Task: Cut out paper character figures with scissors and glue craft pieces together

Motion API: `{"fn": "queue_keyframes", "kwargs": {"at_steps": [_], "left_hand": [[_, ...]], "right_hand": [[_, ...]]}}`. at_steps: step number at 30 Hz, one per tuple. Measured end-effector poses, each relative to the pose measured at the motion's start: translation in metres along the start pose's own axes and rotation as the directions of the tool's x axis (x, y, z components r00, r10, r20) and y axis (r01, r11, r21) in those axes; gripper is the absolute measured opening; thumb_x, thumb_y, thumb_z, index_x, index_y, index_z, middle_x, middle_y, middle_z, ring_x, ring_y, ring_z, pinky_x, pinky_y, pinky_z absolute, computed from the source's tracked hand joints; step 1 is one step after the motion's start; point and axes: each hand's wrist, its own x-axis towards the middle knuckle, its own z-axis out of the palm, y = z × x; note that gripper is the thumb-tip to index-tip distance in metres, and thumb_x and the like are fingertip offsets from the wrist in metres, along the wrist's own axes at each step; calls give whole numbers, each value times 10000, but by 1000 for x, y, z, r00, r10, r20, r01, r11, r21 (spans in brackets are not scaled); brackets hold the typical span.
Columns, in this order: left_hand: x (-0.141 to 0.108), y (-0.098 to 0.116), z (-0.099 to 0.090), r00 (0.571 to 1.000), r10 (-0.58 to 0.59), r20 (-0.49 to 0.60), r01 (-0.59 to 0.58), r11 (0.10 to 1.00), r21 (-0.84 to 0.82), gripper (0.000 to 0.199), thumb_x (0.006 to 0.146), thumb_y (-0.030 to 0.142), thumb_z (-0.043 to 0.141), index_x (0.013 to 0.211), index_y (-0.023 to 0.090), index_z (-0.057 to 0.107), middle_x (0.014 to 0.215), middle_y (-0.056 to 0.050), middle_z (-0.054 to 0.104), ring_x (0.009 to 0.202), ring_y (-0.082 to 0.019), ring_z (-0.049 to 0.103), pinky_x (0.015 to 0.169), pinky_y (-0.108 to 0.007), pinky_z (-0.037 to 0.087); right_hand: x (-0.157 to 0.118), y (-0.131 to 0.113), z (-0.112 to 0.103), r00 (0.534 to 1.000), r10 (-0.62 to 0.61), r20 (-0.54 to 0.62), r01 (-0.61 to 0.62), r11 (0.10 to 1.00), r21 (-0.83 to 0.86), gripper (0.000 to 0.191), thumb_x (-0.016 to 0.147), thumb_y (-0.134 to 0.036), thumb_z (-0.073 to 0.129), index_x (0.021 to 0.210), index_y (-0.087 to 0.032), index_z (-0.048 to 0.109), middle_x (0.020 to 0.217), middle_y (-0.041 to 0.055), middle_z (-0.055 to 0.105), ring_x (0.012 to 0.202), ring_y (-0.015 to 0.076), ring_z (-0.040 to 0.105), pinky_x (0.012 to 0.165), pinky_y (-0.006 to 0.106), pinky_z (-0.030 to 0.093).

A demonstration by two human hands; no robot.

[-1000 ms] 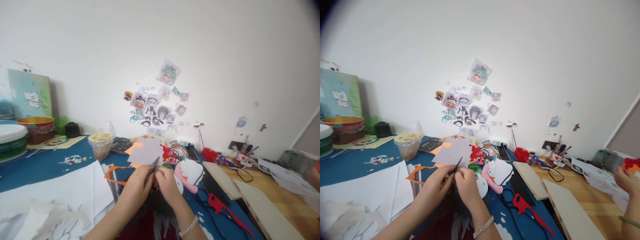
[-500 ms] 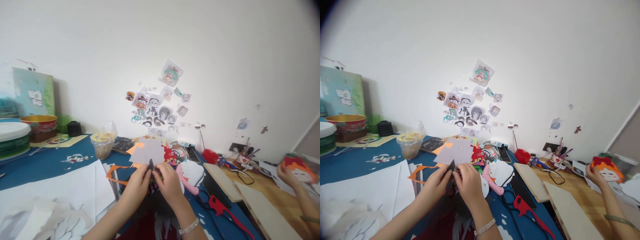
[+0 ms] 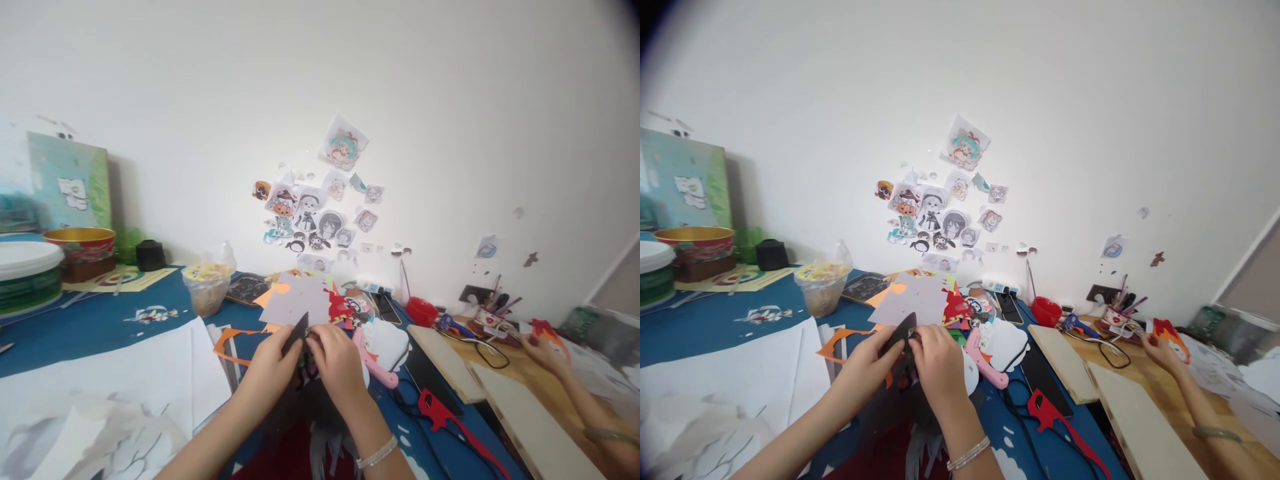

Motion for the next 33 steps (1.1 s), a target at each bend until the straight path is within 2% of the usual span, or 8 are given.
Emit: {"fn": "queue_keyframes", "kwargs": {"at_steps": [5,12,20,24,28,30,33], "left_hand": [[-1,1,0,998,57,5,-58,996,70,185,770,275,383,733,192,544,738,-51,640,706,-209,589,643,-305,443],[-1,3,-1,998,57,12,-58,990,126,174,762,266,379,680,198,517,689,-41,630,659,-198,581,607,-289,433],[-2,3,-2,997,48,56,-55,990,132,188,776,248,367,695,194,529,684,-25,619,667,-191,576,604,-278,421],[-2,1,0,999,41,14,-42,994,102,165,754,270,428,713,194,569,714,-22,641,704,-196,590,614,-273,434],[-2,2,5,997,-32,-73,31,999,-9,177,719,302,495,790,184,607,789,-31,661,768,-206,600,657,-280,452],[-4,3,8,991,-125,-55,115,982,-152,219,718,334,507,822,171,608,771,-31,666,738,-205,608,626,-279,464],[-7,5,12,974,-229,-2,212,906,-368,291,708,382,533,859,145,612,734,-35,671,708,-210,616,588,-277,476]], "right_hand": [[0,1,2,996,-65,58,69,995,-70,271,885,-203,320,806,-166,577,728,71,608,700,201,544,613,288,401],[-1,2,-1,994,-86,61,86,996,18,266,868,-162,308,853,-162,574,740,70,609,712,189,550,632,272,398],[0,1,-3,989,-119,90,126,989,-80,271,864,-155,315,705,-176,533,649,42,566,637,170,507,576,257,321],[-1,0,-2,994,-77,71,86,987,-137,261,831,-155,374,591,-188,473,579,17,525,586,153,472,538,255,264],[-2,-1,2,999,1,42,3,993,-115,254,793,-130,399,547,-187,433,530,-4,484,548,136,454,521,251,239],[-2,-2,4,999,37,36,-34,996,-83,247,791,-131,385,555,-187,434,526,-8,477,535,132,452,513,247,240],[-2,-3,6,997,77,25,-76,997,-33,219,795,-143,358,603,-182,456,556,1,503,545,136,473,511,239,254]]}}
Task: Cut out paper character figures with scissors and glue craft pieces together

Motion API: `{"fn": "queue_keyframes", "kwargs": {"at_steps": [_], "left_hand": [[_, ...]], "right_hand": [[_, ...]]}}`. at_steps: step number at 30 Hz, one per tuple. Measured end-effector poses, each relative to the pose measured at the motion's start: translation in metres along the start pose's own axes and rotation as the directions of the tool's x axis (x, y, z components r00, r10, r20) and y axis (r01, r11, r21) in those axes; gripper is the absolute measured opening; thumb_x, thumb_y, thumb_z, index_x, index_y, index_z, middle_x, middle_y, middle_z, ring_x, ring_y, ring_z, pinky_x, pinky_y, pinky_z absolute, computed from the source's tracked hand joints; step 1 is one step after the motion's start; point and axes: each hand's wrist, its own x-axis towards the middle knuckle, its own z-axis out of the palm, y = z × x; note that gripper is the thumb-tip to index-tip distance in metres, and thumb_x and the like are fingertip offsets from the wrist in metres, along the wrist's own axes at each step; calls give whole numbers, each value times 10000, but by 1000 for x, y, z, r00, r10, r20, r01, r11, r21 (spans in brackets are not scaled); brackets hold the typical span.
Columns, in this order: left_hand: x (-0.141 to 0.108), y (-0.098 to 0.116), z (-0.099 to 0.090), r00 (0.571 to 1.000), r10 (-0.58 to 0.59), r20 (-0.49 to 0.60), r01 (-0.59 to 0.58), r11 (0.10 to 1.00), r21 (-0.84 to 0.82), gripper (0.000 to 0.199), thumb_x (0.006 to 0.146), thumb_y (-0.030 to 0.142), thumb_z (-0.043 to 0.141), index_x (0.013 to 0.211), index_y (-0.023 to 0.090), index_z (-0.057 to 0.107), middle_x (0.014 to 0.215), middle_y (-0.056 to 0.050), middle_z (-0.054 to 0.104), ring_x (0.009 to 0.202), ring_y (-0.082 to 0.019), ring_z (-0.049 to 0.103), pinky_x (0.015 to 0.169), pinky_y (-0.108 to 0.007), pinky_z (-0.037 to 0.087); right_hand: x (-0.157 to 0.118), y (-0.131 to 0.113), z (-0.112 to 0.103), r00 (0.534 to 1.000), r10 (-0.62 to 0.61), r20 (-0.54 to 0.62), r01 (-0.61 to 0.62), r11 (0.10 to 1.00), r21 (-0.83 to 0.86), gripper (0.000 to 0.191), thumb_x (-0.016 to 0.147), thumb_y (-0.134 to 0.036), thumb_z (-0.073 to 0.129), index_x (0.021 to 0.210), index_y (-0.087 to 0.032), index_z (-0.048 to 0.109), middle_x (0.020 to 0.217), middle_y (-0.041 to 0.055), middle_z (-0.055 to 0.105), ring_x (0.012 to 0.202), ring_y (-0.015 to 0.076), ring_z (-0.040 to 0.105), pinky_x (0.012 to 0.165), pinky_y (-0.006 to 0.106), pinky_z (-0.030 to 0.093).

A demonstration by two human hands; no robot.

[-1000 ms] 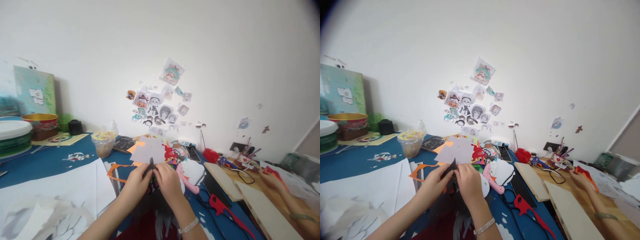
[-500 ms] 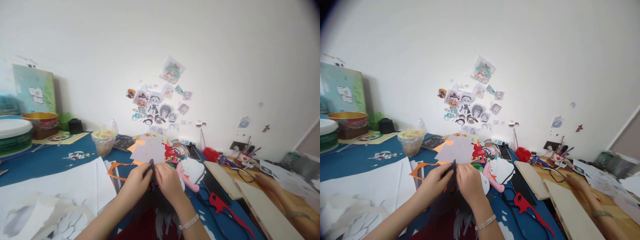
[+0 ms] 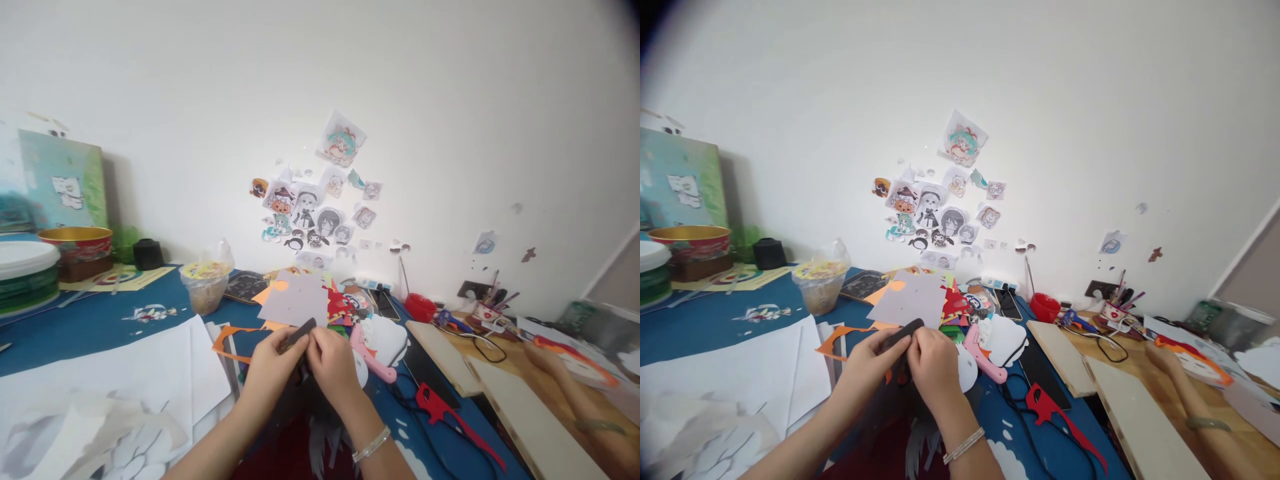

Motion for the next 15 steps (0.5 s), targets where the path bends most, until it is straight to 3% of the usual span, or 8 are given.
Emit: {"fn": "queue_keyframes", "kwargs": {"at_steps": [5,10,12,15], "left_hand": [[-3,-4,3,996,73,-47,-75,997,-36,330,710,383,543,912,142,642,817,-62,685,760,-222,616,641,-289,482],[-3,-4,2,994,99,-47,-99,995,6,360,720,420,515,882,133,660,682,-50,681,636,-216,615,548,-290,482],[-2,-3,2,991,121,-48,-120,992,34,348,729,417,501,865,141,663,689,-49,683,683,-227,622,587,-299,492],[-2,-2,2,983,170,-62,-164,982,94,315,737,384,498,900,161,649,872,-64,684,852,-235,608,731,-319,485]], "right_hand": [[-1,-3,-2,999,45,13,-46,997,61,220,822,-169,342,650,-175,480,610,21,550,589,146,518,533,229,288],[-1,-5,-2,996,86,14,-86,996,29,190,831,-215,385,682,-178,496,642,21,576,617,153,538,546,228,294],[-1,-5,0,996,93,1,-93,996,-10,196,828,-209,385,669,-178,495,632,23,577,609,155,536,542,232,288],[-1,-6,2,994,103,-28,-104,993,-50,185,820,-204,389,674,-174,499,636,30,584,608,160,539,536,237,279]]}}
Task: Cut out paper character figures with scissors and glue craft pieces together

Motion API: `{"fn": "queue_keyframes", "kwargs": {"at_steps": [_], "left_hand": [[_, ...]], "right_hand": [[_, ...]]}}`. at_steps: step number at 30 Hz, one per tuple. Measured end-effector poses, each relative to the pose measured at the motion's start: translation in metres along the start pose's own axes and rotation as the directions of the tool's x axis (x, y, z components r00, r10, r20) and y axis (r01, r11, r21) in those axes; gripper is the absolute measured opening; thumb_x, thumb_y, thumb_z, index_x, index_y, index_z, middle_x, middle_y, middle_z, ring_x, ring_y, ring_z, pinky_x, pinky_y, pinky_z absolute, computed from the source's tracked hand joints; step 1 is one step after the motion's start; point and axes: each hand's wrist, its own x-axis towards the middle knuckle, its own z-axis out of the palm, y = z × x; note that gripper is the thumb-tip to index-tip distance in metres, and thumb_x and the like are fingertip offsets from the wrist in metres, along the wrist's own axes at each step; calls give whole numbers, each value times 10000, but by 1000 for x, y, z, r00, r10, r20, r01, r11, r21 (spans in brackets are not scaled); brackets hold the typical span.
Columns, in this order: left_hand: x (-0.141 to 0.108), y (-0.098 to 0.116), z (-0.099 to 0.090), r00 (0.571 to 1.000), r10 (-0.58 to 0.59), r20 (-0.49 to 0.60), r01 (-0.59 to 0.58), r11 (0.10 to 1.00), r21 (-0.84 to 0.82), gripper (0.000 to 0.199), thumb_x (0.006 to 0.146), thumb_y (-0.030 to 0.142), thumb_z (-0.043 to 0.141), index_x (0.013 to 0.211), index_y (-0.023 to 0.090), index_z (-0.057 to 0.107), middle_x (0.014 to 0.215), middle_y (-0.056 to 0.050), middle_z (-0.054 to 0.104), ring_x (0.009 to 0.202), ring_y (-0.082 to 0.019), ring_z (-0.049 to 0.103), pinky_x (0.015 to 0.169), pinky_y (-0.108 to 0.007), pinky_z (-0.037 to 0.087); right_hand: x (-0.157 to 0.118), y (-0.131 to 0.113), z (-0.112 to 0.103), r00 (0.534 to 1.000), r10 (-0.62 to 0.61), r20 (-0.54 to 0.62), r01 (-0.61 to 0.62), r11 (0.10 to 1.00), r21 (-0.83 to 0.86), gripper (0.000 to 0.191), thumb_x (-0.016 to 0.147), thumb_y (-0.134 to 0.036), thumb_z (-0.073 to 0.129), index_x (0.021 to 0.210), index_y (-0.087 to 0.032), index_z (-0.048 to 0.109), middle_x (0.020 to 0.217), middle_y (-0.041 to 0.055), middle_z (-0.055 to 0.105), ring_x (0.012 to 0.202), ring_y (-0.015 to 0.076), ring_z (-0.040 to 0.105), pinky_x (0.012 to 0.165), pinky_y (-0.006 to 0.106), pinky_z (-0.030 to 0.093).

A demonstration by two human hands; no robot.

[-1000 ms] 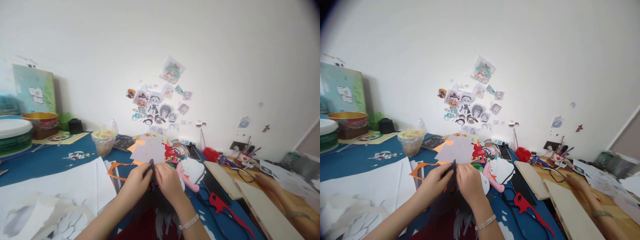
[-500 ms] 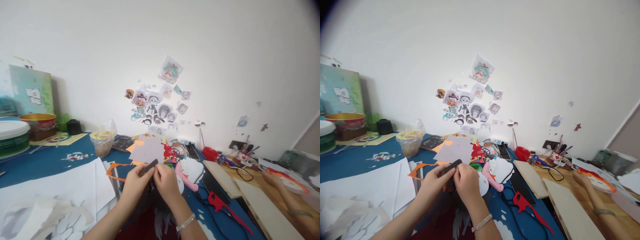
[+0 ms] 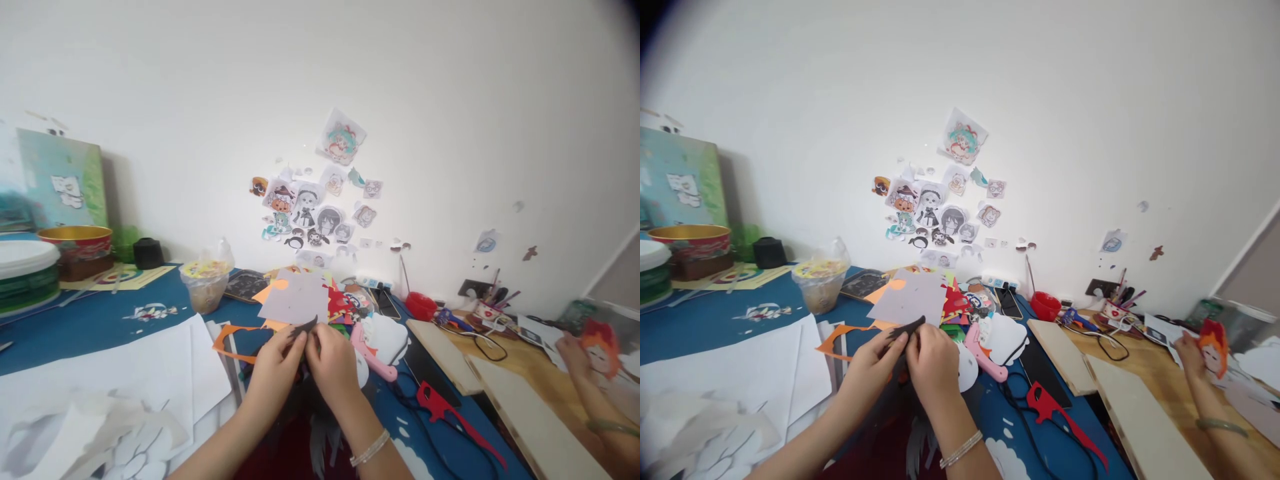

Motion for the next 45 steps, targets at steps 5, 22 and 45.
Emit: {"fn": "queue_keyframes", "kwargs": {"at_steps": [5,22,45], "left_hand": [[2,-3,-1,997,24,68,-29,997,70,249,762,350,476,865,182,628,908,-54,668,846,-203,606,750,-299,479],[4,2,-9,999,38,1,-36,946,323,309,789,383,382,620,191,555,630,-36,623,680,-208,601,582,-278,438],[12,-4,-15,997,6,82,-44,878,477,262,778,335,396,810,177,603,851,-80,666,818,-235,604,698,-319,450]], "right_hand": [[-2,-1,0,999,-37,7,37,999,-25,176,800,-163,390,670,-172,509,632,34,597,607,158,542,542,241,268],[-2,-4,1,1000,-1,28,-2,991,131,201,816,-207,384,647,-181,491,599,-1,547,568,127,506,515,216,268],[-3,-3,13,988,-61,141,79,989,-124,161,855,-233,400,785,-180,534,714,22,617,656,174,581,534,261,297]]}}
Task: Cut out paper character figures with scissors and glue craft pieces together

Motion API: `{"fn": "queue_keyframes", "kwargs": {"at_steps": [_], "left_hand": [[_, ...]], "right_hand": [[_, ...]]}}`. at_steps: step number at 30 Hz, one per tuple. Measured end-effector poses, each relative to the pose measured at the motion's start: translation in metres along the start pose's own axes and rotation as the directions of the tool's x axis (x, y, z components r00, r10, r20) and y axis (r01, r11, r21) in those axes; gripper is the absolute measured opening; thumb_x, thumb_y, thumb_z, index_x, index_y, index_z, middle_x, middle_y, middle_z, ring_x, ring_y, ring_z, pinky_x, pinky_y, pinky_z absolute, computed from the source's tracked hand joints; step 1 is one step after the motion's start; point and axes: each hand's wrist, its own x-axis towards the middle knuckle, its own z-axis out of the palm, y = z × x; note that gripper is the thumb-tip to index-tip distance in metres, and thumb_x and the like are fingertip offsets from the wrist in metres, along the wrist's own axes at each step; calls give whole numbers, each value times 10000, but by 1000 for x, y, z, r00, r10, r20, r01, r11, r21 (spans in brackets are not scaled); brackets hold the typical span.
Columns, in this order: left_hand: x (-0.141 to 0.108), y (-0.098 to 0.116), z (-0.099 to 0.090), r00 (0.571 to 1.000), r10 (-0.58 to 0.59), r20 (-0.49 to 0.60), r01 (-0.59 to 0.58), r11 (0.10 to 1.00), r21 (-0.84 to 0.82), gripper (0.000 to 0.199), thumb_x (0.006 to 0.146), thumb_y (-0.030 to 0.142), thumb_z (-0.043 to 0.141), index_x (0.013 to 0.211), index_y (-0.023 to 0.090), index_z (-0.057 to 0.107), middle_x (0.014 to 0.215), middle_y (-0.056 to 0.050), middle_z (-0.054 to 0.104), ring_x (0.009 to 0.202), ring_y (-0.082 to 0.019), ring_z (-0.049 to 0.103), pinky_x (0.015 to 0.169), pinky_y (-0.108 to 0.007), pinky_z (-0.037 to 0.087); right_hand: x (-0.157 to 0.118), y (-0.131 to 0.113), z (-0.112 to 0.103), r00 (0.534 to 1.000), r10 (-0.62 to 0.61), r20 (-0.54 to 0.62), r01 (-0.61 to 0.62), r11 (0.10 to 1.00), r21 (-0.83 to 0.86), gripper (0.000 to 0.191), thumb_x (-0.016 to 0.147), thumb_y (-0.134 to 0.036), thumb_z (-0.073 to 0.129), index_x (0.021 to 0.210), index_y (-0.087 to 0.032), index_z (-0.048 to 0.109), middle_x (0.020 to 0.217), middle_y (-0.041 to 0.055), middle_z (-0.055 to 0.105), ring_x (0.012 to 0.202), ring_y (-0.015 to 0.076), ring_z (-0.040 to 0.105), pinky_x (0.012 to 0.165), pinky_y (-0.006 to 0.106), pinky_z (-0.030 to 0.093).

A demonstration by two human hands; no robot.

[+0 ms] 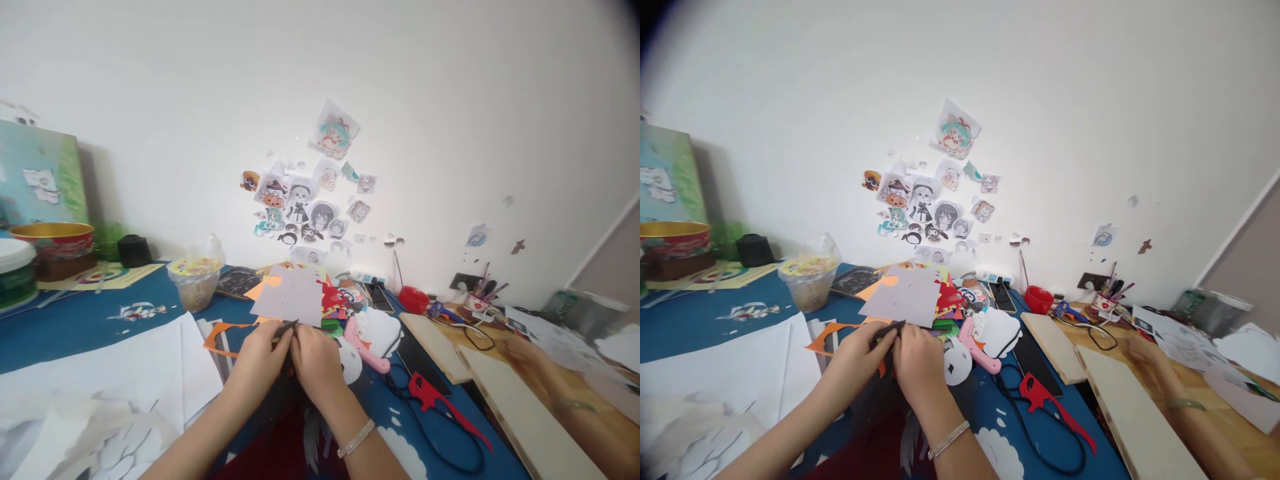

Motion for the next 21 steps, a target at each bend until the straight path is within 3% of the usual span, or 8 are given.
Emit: {"fn": "queue_keyframes", "kwargs": {"at_steps": [5,8,12,21], "left_hand": [[1,-4,2,996,52,73,-56,997,61,269,800,335,358,769,187,580,814,-78,665,779,-231,604,678,-313,441],[3,-8,4,988,86,127,-96,993,74,269,812,286,320,856,186,566,917,-98,662,856,-234,601,727,-317,434],[6,-8,3,976,108,189,-140,976,167,284,812,240,268,812,178,545,863,-130,660,803,-253,606,695,-337,430],[6,-6,2,968,201,151,-221,967,130,227,794,278,277,679,218,464,718,-76,622,702,-233,583,624,-314,415]], "right_hand": [[0,0,4,1000,25,-6,-25,999,-24,117,833,-215,433,802,-178,539,719,28,619,651,187,584,532,267,324],[1,2,8,1000,-20,4,21,999,-34,107,825,-200,441,823,-172,544,731,36,626,658,186,589,535,264,342],[1,2,13,998,-60,-7,59,997,-56,150,831,-176,407,797,-164,552,702,49,627,643,185,591,529,263,359],[3,-1,4,997,-61,-37,61,998,1,157,770,-130,390,736,-155,541,646,60,617,590,186,573,514,257,345]]}}
